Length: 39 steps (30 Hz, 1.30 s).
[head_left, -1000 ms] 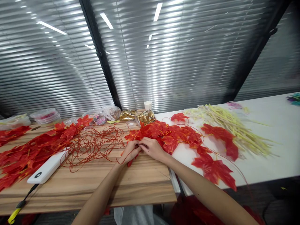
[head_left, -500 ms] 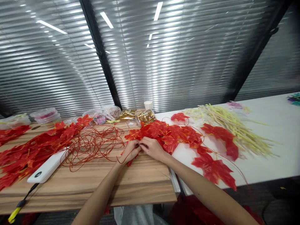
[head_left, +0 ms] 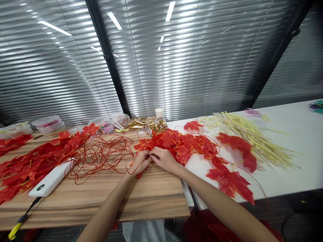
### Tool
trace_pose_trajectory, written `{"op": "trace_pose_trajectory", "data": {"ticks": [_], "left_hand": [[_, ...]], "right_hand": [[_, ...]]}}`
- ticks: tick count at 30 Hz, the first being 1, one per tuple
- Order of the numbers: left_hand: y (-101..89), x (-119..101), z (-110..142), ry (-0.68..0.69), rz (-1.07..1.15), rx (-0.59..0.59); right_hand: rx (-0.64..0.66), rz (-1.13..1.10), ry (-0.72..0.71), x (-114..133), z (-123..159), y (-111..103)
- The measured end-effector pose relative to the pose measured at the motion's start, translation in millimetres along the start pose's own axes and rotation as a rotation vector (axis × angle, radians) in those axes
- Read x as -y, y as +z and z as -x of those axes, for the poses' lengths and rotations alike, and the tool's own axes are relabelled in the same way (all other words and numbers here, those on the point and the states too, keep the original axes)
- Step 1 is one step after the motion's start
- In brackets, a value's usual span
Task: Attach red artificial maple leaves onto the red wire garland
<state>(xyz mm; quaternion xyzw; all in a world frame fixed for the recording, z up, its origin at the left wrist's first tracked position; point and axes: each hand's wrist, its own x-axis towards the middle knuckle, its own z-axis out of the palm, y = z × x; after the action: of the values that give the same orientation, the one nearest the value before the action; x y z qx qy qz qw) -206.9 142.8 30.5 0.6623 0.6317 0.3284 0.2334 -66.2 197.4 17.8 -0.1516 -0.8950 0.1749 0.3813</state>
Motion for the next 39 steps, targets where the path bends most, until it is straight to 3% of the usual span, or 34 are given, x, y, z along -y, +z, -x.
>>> {"op": "trace_pose_trajectory", "data": {"ticks": [39], "left_hand": [[0.4, 1.0, -0.8, 0.068, -0.118, -0.034]], "right_hand": [[0.051, -0.006, 0.042, 4.2, -1.1, -5.8]]}}
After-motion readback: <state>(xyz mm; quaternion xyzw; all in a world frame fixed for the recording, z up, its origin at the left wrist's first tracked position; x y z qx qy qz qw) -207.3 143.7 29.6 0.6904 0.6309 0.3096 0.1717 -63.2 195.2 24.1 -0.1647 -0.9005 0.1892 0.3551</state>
